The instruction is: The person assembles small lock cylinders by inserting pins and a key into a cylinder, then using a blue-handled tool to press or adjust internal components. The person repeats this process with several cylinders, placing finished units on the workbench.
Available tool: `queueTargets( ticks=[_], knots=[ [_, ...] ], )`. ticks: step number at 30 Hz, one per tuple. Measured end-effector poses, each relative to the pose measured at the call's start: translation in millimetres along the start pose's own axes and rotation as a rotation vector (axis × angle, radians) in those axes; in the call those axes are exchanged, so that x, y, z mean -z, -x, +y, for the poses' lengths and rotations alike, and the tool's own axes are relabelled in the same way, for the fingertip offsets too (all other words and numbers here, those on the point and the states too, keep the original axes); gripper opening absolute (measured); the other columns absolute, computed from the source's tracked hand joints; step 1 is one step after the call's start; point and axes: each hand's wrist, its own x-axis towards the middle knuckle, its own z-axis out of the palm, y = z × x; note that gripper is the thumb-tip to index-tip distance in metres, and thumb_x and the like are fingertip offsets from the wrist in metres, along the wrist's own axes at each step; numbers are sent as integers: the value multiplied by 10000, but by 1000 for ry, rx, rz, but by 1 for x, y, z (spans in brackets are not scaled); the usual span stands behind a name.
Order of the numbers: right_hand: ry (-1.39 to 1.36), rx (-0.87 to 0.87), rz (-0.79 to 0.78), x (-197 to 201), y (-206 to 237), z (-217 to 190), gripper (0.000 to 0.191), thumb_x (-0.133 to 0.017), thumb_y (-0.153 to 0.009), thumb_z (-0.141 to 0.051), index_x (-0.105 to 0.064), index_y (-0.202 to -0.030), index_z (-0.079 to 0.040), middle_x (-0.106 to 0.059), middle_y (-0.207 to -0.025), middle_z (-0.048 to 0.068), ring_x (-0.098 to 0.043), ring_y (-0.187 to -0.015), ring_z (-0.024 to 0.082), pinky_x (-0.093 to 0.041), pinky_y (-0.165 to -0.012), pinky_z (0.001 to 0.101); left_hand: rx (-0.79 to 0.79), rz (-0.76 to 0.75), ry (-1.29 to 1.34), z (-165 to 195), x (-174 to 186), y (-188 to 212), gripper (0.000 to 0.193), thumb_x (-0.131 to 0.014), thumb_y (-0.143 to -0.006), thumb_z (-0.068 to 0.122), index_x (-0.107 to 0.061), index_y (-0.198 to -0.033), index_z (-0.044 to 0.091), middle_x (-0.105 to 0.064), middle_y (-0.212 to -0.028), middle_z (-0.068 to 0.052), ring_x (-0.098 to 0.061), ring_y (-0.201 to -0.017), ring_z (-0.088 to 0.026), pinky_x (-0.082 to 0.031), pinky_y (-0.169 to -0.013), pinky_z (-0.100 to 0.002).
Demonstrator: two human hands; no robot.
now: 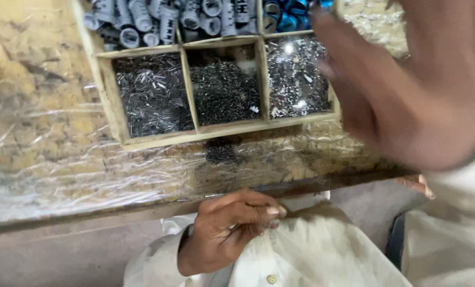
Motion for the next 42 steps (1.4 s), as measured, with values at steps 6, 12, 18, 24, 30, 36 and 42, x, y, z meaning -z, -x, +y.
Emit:
queueTargets(
  ticks=[6, 12, 18, 24, 30, 36, 42],
  knots=[
    [-156, -38, -25, -28, -54, 44, 235, -689, -1063, 108, -626, -1246, -25, -676, -1053, 162, -666, -916, 292, -506, -776, 402, -146, 24, -166, 11, 2, -31, 119, -717, -1005, -35, -647, -1069, 36, -754, -1210, -178, -794, -1064, -249, -659, -902, -319],
    [-950, -530, -92, 4, 17, -50, 292, -643, -881, 83, -665, -1169, 40, -773, -984, 140, -763, -879, 156, -580, -691, 265, -58, -62, -144, 25, 11, -28, 162, -704, -935, -70, -683, -1065, 23, -742, -1119, -173, -785, -1051, -294, -651, -929, -349],
    [-1608, -946, -5, -42, 90, -119, 389, -615, -907, 128, -553, -1290, 101, -677, -1263, 262, -716, -1167, 317, -624, -983, 442, -156, 270, -380, 26, -3, -14, 159, -748, -962, -67, -622, -1021, 10, -746, -1124, -176, -798, -1046, -266, -653, -860, -336],
    [-1252, -482, 187, -69, 106, -134, 337, -572, -943, 97, -431, -1249, 90, -679, -1103, 200, -681, -1179, 354, -473, -1149, 525, -330, 203, -557, 20, -3, -14, 251, -751, -953, -96, -634, -1159, -13, -713, -1204, -208, -766, -1105, -333, -637, -930, -406],
    [-1182, -551, 273, -76, 76, -146, 296, -634, -945, 49, -493, -1206, 62, -530, -1049, 220, -654, -1004, 289, -528, -1136, 578, -259, 129, -467, 31, 2, -22, 366, -617, -917, -150, -575, -1252, -8, -696, -1256, -221, -742, -1201, -393, -624, -932, -402],
    [-341, 266, 170, -45, 37, -108, 253, -798, -952, -64, -645, -1007, 130, -644, -976, 203, -676, -896, 285, -522, -1031, 517, -295, 50, -469, 38, 2, -20, 712, -618, -976, -156, -186, -1524, -11, -642, -1295, -238, -709, -1182, -370, -635, -959, -428],
    [-156, 40, 314, -24, 64, -121, 247, -802, -875, -111, -672, -1038, 22, -660, -1024, 185, -655, -921, 270, -480, -1030, 502, -167, -139, -459, 58, -22, -44, 425, -774, -797, -7, -621, -1193, 9, -731, -1009, -179, -752, -951, -350, -591, -830, -382]
  ],
)
